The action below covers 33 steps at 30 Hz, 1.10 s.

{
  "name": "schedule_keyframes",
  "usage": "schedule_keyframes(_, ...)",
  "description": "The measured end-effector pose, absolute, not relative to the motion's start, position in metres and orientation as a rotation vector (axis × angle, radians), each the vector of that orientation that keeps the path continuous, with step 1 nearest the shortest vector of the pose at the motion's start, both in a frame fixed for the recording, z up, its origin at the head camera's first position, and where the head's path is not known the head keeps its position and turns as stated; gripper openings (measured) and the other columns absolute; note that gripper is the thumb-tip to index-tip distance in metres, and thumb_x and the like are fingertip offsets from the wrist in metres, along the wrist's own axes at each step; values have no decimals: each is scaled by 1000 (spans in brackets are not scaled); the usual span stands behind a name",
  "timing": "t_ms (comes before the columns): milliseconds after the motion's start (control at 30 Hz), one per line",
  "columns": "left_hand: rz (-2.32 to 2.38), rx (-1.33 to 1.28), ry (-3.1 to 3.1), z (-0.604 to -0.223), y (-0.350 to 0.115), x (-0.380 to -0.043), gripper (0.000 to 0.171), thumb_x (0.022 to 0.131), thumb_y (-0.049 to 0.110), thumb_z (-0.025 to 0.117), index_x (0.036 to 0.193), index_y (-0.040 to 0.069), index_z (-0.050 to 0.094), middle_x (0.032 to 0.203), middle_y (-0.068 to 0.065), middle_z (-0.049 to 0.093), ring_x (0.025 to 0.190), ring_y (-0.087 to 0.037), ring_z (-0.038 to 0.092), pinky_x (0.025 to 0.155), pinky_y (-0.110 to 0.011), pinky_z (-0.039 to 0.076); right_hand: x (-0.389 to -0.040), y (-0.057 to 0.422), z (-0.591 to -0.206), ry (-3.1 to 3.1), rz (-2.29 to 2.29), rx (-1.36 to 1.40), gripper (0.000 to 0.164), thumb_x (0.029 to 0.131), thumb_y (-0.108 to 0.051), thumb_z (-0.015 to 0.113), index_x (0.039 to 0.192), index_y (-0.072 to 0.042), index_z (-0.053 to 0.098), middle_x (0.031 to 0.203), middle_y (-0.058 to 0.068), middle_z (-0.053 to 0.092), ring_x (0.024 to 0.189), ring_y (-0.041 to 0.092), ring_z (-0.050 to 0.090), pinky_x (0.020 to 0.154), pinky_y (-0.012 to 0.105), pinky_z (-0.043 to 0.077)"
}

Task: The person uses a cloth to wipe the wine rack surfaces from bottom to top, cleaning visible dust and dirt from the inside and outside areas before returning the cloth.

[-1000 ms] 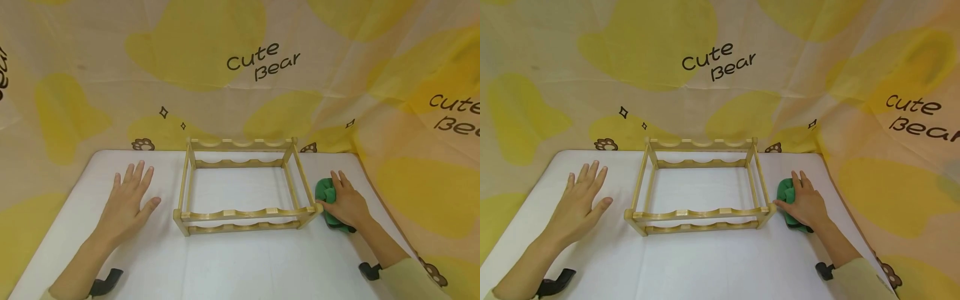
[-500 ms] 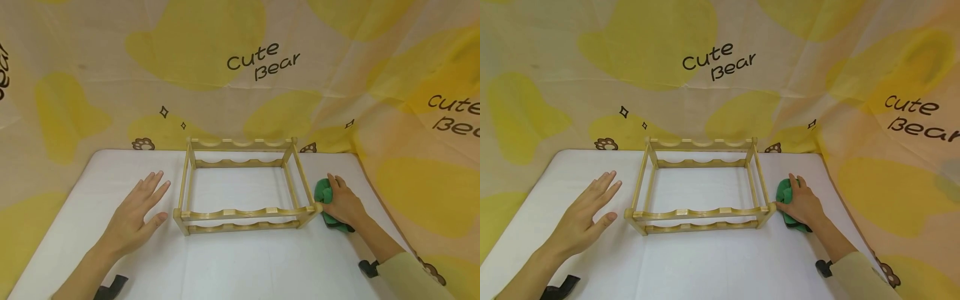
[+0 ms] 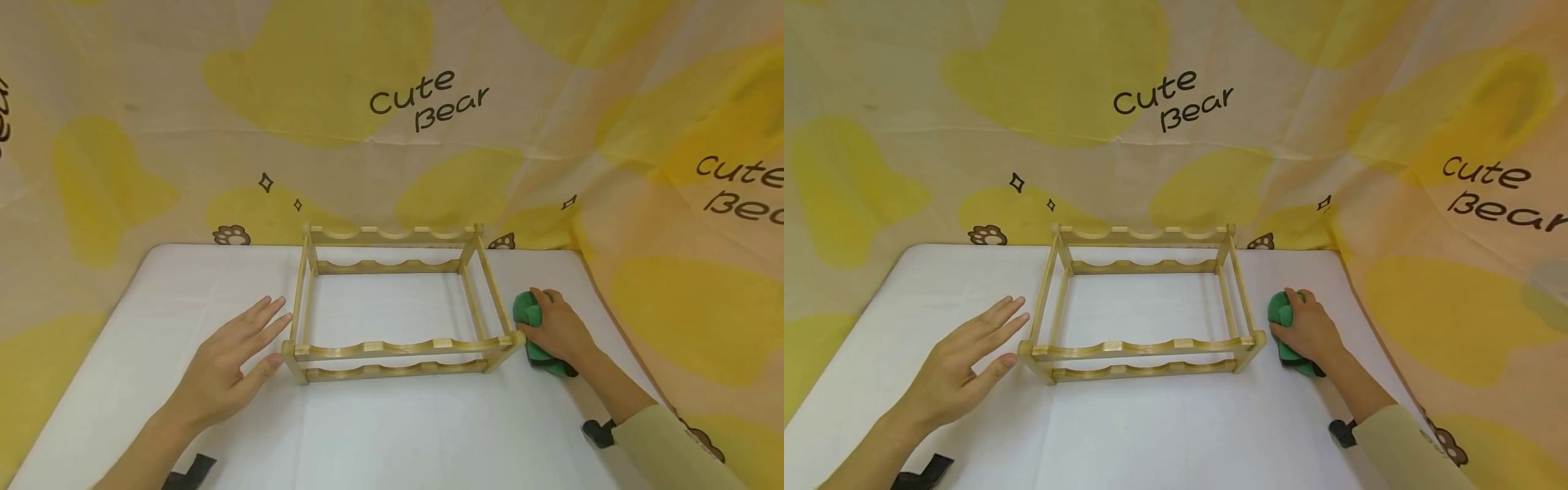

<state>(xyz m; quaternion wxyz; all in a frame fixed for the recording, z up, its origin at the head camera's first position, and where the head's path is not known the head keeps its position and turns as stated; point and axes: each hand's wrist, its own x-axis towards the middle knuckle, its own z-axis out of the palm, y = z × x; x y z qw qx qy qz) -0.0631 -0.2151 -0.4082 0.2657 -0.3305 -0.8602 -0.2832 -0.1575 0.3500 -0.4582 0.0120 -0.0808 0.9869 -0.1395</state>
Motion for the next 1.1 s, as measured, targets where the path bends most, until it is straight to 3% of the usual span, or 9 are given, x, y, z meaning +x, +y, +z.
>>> schedule_keyframes(300, -900, -1010, -2022, -415, -202, -71, 45, 106, 40, 64, 113, -2, 79, 126, -15, 73, 134, -17, 60, 114, -24, 45, -159, 353, -455, 3039, -507, -190, 77, 91, -23, 76, 149, 13, 41, 140, 43, 42, 109, 58, 61, 87, 69, 56)
schedule_keyframes(467, -931, -1038, -1964, -416, -200, -74, 41, 105, 36, 66, 106, -3, 80, 111, -17, 77, 122, -14, 68, 108, -21, 49, -158, 357, -453, 3033, -550, -149, 74, 91, -21, 74, 150, 10, 42, 141, 41, 43, 111, 57, 60, 88, 70, 56)
schedule_keyframes(633, -947, -1037, -1979, -416, -200, -75, 42, 105, 36, 65, 106, -3, 80, 108, -18, 78, 106, -19, 74, 105, -18, 50, -154, 362, -447, 3046, -610, -136, 72, 91, -20, 74, 150, 8, 43, 142, 38, 44, 114, 56, 58, 89, 70, 55)
schedule_keyframes(1100, -1033, -1033, -1957, -420, -197, -74, 40, 104, 34, 67, 103, -5, 79, 112, -14, 77, 125, -12, 65, 108, -23, 50, -130, 380, -412, 3229, -753, -216, 65, 90, -14, 78, 145, 4, 50, 138, 31, 50, 104, 45, 56, 78, 58, 51)
